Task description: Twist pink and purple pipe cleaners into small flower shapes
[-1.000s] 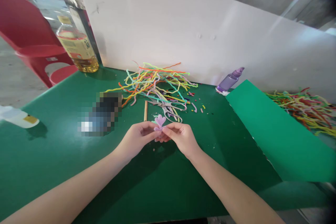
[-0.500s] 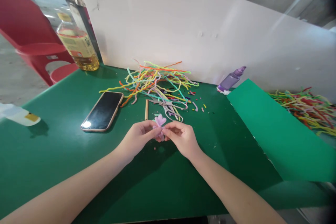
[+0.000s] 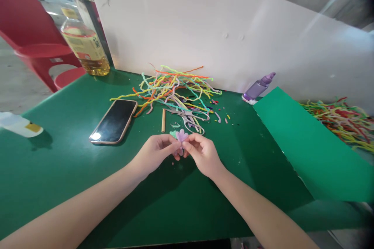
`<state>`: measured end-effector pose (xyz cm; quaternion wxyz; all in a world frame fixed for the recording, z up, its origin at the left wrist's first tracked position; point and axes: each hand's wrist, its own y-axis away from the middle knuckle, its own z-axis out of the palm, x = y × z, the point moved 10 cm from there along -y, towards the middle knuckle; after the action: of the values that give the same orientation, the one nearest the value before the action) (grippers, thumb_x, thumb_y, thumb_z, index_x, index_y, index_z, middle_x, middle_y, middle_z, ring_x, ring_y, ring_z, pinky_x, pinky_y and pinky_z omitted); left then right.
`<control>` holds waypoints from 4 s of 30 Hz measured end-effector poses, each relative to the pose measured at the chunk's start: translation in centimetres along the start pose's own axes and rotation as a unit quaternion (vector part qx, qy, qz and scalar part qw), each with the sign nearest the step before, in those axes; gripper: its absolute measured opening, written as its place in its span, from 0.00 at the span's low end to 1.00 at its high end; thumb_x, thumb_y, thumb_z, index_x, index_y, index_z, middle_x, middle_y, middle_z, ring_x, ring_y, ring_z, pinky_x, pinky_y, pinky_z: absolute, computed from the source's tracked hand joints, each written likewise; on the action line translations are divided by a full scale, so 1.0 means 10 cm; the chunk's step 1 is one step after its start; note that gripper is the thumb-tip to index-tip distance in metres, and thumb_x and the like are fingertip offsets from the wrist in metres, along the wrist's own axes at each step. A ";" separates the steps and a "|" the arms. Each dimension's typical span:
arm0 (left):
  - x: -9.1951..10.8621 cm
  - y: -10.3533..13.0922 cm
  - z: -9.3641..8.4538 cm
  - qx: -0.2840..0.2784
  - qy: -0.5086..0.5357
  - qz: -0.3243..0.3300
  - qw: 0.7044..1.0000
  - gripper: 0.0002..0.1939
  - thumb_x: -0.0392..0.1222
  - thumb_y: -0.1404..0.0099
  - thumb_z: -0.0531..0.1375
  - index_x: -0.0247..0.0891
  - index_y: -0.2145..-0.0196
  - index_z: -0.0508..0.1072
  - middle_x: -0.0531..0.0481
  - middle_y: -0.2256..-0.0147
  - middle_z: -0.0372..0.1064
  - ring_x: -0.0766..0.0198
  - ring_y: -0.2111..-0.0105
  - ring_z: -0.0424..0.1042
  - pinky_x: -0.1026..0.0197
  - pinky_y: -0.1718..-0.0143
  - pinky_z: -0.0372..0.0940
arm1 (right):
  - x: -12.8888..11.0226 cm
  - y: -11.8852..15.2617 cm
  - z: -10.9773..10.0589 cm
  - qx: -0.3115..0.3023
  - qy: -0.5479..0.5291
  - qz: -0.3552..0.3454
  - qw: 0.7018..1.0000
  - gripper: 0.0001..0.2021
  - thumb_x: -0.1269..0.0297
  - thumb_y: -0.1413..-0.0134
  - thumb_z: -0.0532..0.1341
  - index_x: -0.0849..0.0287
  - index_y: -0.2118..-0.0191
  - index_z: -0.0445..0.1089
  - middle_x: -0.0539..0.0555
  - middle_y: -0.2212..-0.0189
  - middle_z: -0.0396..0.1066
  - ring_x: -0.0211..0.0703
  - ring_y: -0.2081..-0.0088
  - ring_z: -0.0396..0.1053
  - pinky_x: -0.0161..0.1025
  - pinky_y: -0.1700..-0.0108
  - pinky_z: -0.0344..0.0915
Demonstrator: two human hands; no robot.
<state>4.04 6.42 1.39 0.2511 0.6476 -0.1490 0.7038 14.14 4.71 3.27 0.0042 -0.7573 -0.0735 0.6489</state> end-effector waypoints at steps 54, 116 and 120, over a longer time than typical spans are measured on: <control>-0.09 -0.06 -0.08 0.006 -0.127 0.000 0.992 0.09 0.44 0.39 0.56 0.35 0.69 0.69 0.51 0.73 0.69 0.68 0.78 0.68 0.65 0.75 0.64 | 0.35 -0.03 0.14 -0.023 -0.094 0.092 0.991 0.12 0.55 0.46 0.57 0.60 0.71 0.64 0.47 0.80 0.64 0.31 0.82 0.59 0.32 0.78 0.56; 0.06 -0.02 -0.09 0.043 -0.096 0.029 0.994 0.12 0.48 0.40 0.58 0.36 0.70 0.72 0.51 0.74 0.71 0.64 0.71 0.69 0.63 0.66 0.63 | 0.40 0.01 0.23 -0.052 -0.277 0.171 0.944 0.09 0.63 0.55 0.64 0.61 0.76 0.66 0.46 0.82 0.60 0.31 0.81 0.57 0.34 0.76 0.54; 0.03 -0.01 -0.11 0.058 -0.072 0.016 0.996 0.11 0.47 0.41 0.59 0.36 0.73 0.72 0.52 0.75 0.71 0.63 0.71 0.70 0.63 0.66 0.63 | 0.42 0.02 0.27 -0.062 -0.307 0.183 0.932 0.08 0.63 0.55 0.64 0.61 0.76 0.66 0.45 0.83 0.58 0.29 0.83 0.53 0.33 0.77 0.50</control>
<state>3.20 7.13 1.51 0.1903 0.7079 -0.1359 0.6665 12.11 4.74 -1.26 -0.1845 -0.5207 0.0280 0.8331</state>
